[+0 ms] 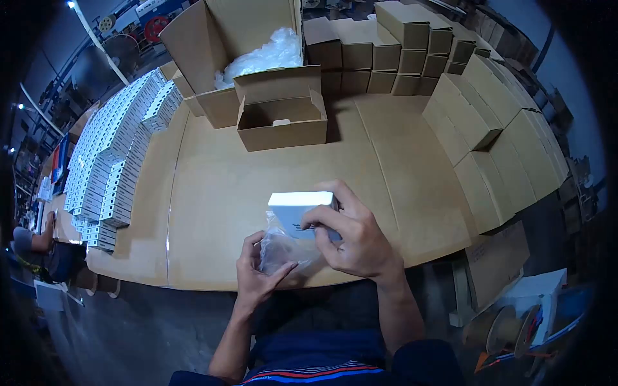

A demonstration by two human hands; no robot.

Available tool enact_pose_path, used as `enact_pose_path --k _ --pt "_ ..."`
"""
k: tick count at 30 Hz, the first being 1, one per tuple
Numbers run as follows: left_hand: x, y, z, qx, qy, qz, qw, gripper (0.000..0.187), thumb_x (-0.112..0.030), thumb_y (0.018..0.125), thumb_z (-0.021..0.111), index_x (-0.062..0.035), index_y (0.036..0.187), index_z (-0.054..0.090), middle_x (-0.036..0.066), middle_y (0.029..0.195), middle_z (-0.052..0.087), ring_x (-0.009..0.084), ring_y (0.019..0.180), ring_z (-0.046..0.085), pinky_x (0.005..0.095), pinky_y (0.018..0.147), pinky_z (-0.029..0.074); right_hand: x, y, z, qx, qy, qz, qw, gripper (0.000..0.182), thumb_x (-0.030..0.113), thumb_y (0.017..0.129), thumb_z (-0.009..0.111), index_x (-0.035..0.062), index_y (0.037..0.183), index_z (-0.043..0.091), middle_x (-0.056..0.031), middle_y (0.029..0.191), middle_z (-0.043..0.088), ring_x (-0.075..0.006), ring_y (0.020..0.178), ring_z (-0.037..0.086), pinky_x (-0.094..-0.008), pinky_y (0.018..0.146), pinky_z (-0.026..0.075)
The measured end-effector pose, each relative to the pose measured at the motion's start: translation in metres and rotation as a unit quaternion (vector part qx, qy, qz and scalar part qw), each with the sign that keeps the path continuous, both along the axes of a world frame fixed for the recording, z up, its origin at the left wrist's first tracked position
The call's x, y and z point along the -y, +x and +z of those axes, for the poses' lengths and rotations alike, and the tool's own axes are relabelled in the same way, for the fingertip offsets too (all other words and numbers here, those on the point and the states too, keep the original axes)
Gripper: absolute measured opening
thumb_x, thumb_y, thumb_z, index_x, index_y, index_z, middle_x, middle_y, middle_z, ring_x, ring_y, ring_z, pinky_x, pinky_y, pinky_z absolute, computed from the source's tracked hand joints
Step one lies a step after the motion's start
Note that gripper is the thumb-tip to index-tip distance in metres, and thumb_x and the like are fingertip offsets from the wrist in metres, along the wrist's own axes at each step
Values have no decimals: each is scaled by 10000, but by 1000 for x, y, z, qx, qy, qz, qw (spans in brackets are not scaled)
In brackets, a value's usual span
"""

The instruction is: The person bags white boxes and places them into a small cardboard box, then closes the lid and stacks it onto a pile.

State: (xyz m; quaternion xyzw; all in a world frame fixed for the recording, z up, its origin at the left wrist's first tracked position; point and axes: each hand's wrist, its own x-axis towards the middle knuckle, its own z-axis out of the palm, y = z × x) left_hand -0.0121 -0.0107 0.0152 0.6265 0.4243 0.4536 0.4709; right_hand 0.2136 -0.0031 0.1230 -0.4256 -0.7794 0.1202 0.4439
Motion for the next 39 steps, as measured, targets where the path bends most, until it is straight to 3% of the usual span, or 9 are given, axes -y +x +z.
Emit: enact_pose_path --k 3,6,11,15,23,33,36,37,39 --pt "0 0 2 9 0 13 1000 688 -52 804 887 -7 1353 475 162 1064 723 204 973 731 314 816 600 5 -1 11 12 -22 12 1000 338 81 711 884 61 984 685 -182 1227 537 -258 847 645 -381 744 555" --pt "0 3 7 29 -3 12 999 683 -28 813 872 -11 1360 462 160 1077 716 200 993 725 309 835 593 4 -9 -6 12 -28 35 999 410 125 686 922 65 998 664 -178 1238 528 -267 856 648 -383 754 563" --pt "-7 1 -5 74 -73 -23 994 643 -3 813 857 -1 1346 497 127 1107 699 186 1035 697 322 888 572 -2 -3 -5 36 -62 70 995 296 -35 764 796 60 994 636 -157 1235 534 -326 967 681 -398 796 574" --pt "-11 -4 -16 14 -105 -91 990 302 -82 886 813 21 1132 673 89 997 745 124 933 669 303 845 548 -6 -3 -1 21 -109 113 987 262 -30 785 774 51 1013 673 -157 1203 557 -307 986 678 -387 814 571" --pt "-11 2 -1 45 -153 -74 984 308 -91 899 808 39 1150 685 78 986 751 121 865 691 283 780 560 -15 -10 -21 -224 -125 7 966 261 -128 897 593 -1 1059 754 -141 1166 597 -212 1010 690 -286 877 596" --pt "-8 4 -15 76 -192 -60 977 300 -75 905 796 20 1155 661 70 1030 733 129 892 693 286 765 575 -12 -5 -34 -172 -160 -41 971 196 -50 841 607 16 920 774 -111 922 696 -194 862 694 -325 815 552" --pt "-4 10 -8 166 -173 -71 968 371 -55 906 787 2 1220 597 66 1091 696 133 944 678 295 809 581 -13 -10 -43 -198 -184 -37 962 199 -46 847 597 16 917 773 -127 941 703 -216 857 699 -334 823 551" --pt "-5 7 -19 170 -182 -96 964 468 -51 938 746 -20 1332 496 89 1187 646 165 1069 656 333 906 576 -13 -8 -41 -169 -189 -30 967 197 -40 858 595 12 930 771 -138 964 712 -235 886 703 -336 828 555" --pt "-1 11 -19 331 -267 -89 901 470 -59 962 718 -27 1356 464 108 1236 625 187 1135 636 361 963 560 -13 -9 -42 -150 -208 -38 966 192 -34 864 597 9 939 768 -143 974 712 -247 905 704 -338 834 557"
